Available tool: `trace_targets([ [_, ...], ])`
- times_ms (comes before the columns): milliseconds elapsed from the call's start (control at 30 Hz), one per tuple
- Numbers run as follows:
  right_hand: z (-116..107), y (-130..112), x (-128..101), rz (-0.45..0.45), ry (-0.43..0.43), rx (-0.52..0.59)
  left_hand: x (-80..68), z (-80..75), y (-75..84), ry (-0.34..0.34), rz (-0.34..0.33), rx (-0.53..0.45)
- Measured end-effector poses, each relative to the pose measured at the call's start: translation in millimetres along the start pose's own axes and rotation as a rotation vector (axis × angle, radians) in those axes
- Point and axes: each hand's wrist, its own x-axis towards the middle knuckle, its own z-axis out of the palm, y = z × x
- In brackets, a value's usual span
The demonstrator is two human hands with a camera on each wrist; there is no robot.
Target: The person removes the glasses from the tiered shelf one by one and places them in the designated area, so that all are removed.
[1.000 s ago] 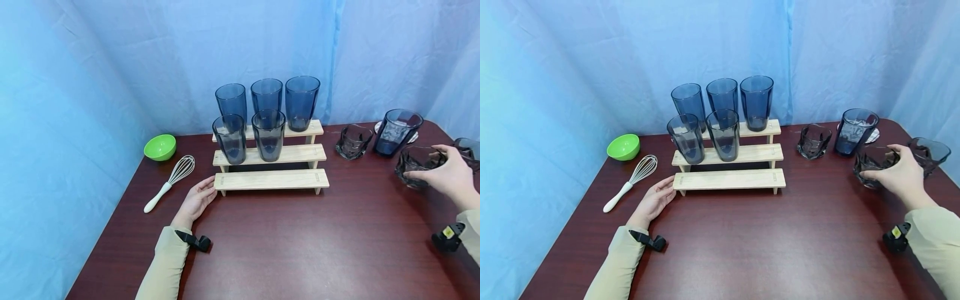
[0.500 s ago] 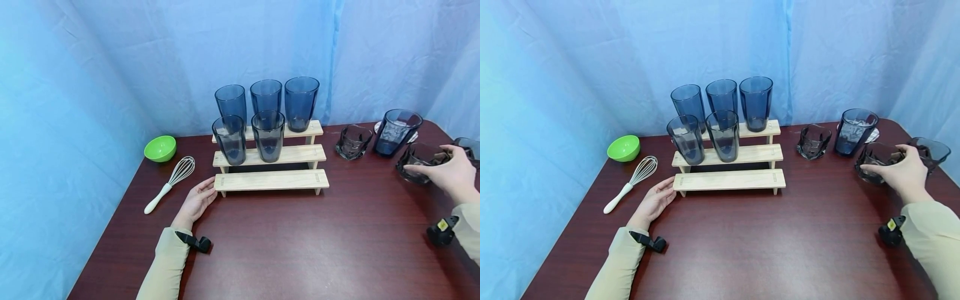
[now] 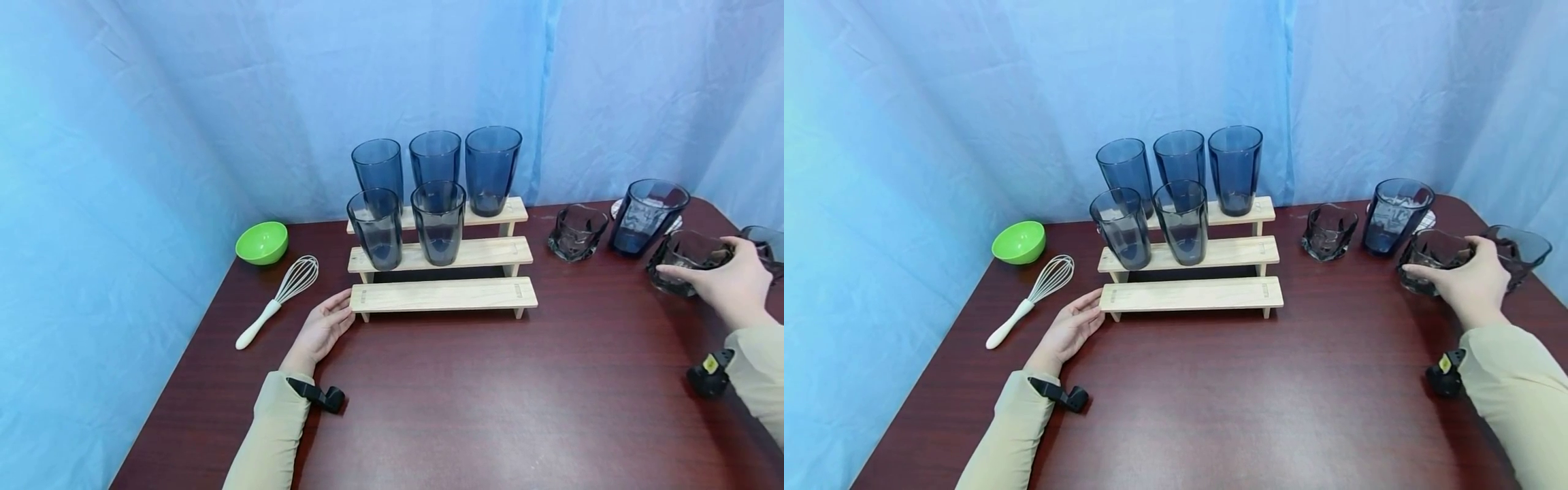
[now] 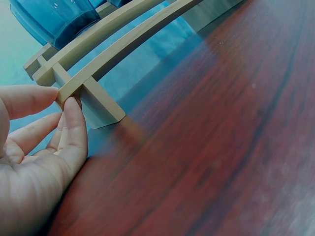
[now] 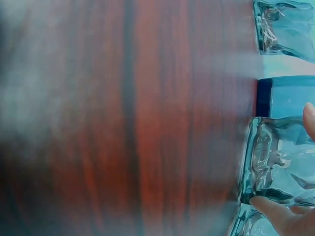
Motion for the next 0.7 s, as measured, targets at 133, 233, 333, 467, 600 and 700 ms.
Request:
trace_targets([
  [133, -1.8, -1.1, -2.0, 0.007, -0.011, -0.006, -0.1, 0.0, -1.1, 0.002, -0.004, -0.007],
  [233, -2.9, -0.7, -1.7, 0.005, -0.013, -0.022, -0.6, -0.1, -1.5, 0.005, -0.003, -0.004],
  [333, -3.6, 1.7, 0.3, 0.011, -0.018, -0.032, -0.7, 0.2, -1.3, 0.005, 0.001, -0.001],
  [467, -3.6, 7.9, 3.8, 0.02, -0.027, -0.041, -1.1, 1.3, -0.2, 0.013, 0.005, -0.011],
  [600, -4.2, 13.2, 5.3, 0.016, -0.018, -0.049, -2.0, 1.3, 0.6, 0.013, 0.005, -0.017],
  [700, -7.4, 13.3, 4.5, 0.017, -0.017, -0.043, -2.0, 1.1, 0.9, 0.004, 0.009, -0.013],
])
